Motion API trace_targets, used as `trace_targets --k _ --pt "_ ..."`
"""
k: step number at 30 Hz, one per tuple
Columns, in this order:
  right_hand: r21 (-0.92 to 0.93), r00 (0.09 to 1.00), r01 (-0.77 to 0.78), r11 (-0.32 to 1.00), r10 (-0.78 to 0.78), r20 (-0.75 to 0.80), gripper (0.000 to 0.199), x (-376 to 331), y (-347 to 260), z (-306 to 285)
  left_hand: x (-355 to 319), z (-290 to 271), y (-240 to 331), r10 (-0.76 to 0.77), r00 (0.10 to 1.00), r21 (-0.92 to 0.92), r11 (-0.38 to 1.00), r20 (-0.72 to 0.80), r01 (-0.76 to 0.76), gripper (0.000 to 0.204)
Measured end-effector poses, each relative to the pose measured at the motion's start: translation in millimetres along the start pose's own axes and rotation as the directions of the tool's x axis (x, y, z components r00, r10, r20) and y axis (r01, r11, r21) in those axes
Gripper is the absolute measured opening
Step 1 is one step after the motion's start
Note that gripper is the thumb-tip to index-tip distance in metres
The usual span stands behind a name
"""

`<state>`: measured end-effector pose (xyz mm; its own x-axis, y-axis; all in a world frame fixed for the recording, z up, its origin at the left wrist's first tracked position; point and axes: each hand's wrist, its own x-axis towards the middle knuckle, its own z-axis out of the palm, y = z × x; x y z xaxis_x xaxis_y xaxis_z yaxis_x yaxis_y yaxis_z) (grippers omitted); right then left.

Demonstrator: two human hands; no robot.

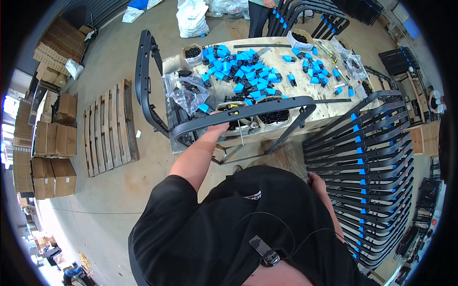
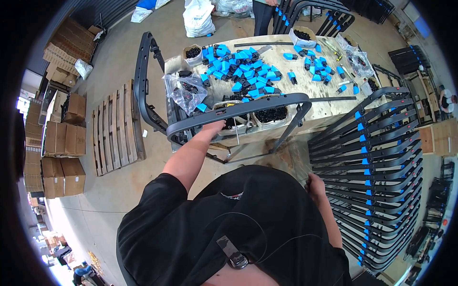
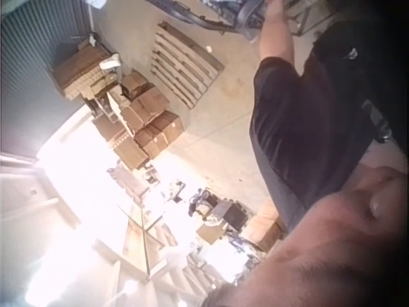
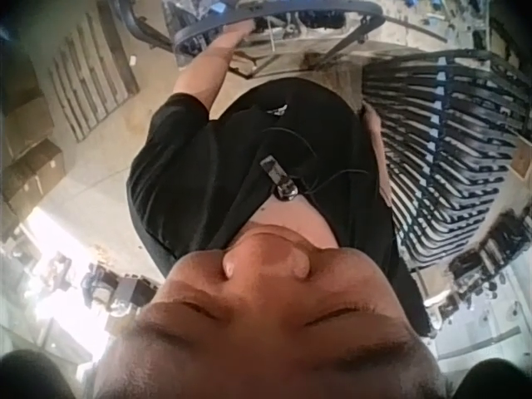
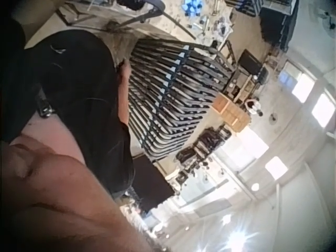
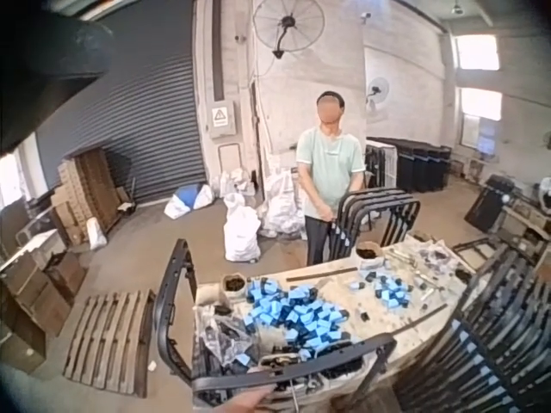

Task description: Assembling metal furniture frames by attaching plastic joints and securing them with screws.

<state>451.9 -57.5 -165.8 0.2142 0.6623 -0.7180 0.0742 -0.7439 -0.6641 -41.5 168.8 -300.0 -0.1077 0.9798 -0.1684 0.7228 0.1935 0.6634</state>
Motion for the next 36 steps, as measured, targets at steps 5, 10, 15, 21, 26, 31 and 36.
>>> trace_targets --k 5,10,15,21,26,31,36 --pt "0.243 0.996 -0.035 0.969 0.015 0.084 0.021 0 -39 35 -28 -33 73 -0.014 0.999 0.239 0.971 0.047 0.003 0.032" --pt "0.257 0.953 0.02 0.966 -0.096 0.287 0.015 17 -69 63 -56 -72 94 -0.308 0.884 -0.244 0.882 0.351 0.404 0.027" --pt "0.344 0.869 -0.016 0.939 -0.157 0.469 0.021 11 -111 99 -88 -71 117 -0.096 0.894 -0.703 0.584 0.437 0.406 0.022" --pt "0.459 0.759 -0.292 0.839 -0.089 0.645 0.029 21 -145 137 -150 -85 242 0.292 0.837 -0.615 0.786 0.462 0.065 0.029" --pt "0.491 0.739 -0.289 0.822 -0.134 0.66 0.026 15 -156 146 -158 -86 269 0.557 0.784 -0.426 0.801 0.272 -0.421 0.04" --pt "0.476 0.63 -0.363 0.801 -0.165 0.759 0.021 36 -140 103 -160 -100 260 0.4 0.836 -0.35 0.897 0.377 -0.271 0.036" --pt "0.583 0.779 -0.28 0.763 -0.174 0.602 0.015 52 -125 38 -163 -145 328 0.548 0.775 -0.485 0.795 0.315 -0.364 0.023"
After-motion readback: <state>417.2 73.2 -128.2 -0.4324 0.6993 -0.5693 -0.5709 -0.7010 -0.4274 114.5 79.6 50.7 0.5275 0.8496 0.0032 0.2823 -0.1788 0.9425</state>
